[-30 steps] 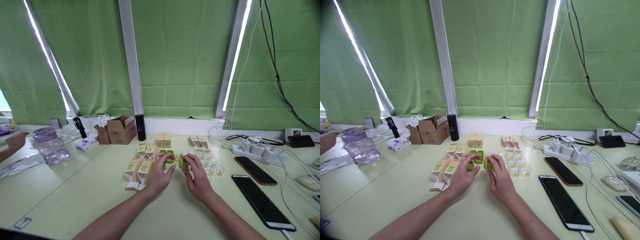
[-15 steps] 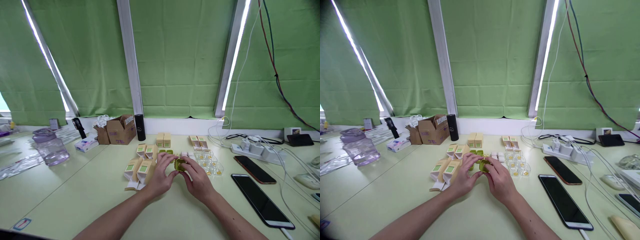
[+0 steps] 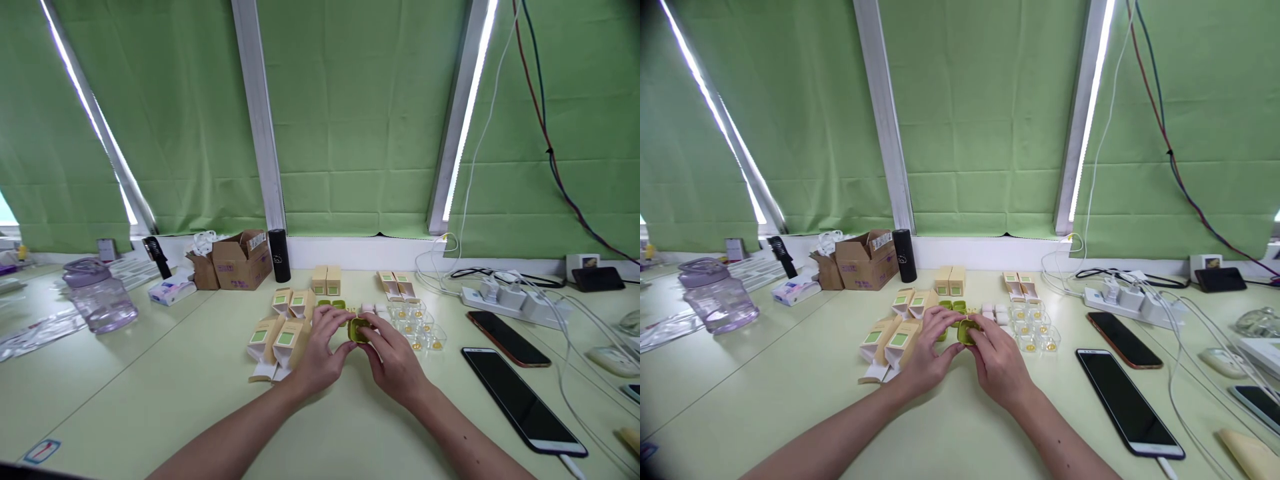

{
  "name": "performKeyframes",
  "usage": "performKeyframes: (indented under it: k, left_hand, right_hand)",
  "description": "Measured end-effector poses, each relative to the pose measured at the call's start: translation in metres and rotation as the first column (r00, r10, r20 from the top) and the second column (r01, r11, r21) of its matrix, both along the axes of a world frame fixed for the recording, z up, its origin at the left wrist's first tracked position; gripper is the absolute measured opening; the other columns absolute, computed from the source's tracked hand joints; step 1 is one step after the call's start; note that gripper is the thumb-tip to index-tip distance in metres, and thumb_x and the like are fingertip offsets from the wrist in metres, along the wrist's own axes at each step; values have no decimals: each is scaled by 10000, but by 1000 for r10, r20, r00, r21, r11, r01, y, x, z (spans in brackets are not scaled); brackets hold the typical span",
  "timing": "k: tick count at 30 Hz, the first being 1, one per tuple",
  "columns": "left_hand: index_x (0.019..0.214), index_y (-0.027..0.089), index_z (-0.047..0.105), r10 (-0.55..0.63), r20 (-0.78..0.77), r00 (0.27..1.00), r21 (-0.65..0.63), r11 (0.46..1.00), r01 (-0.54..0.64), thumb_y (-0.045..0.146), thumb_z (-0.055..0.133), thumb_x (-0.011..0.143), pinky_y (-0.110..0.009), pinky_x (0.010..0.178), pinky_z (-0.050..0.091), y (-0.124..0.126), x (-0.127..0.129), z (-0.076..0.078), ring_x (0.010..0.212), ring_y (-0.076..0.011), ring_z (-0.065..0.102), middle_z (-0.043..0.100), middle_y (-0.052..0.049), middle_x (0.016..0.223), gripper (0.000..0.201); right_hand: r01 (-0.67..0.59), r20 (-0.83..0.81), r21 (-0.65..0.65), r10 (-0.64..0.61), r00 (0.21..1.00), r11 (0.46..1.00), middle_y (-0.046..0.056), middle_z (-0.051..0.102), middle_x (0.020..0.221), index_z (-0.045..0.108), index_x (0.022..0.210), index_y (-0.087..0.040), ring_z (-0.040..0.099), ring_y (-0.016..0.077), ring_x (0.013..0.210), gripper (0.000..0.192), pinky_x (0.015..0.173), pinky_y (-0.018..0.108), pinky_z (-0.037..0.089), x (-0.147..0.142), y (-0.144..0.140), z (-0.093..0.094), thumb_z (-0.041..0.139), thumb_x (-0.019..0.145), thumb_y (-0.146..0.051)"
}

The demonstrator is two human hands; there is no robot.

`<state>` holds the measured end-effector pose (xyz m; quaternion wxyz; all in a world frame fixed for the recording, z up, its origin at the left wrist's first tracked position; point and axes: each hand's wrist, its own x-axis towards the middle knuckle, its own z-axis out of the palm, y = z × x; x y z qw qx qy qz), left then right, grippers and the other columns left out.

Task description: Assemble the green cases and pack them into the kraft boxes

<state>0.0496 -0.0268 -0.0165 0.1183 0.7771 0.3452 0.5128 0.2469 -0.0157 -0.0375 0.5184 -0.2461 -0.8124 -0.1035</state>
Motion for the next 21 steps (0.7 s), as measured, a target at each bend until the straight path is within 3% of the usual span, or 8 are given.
performKeyframes:
  k: [21]
  left_hand:
    - [1329,286,667,9,-1,1000,-4,1000,-9,203,738,931,-540,1113,464,-1,1,1,1300,-313,483,692,-93,1285,413]
  right_hand:
    - [-6,-19,-19,5,1000,1000,184,674,1353,612,1282,-196,684,299,1258,322,972,453,652,-1,1,-1,531,1006,-52]
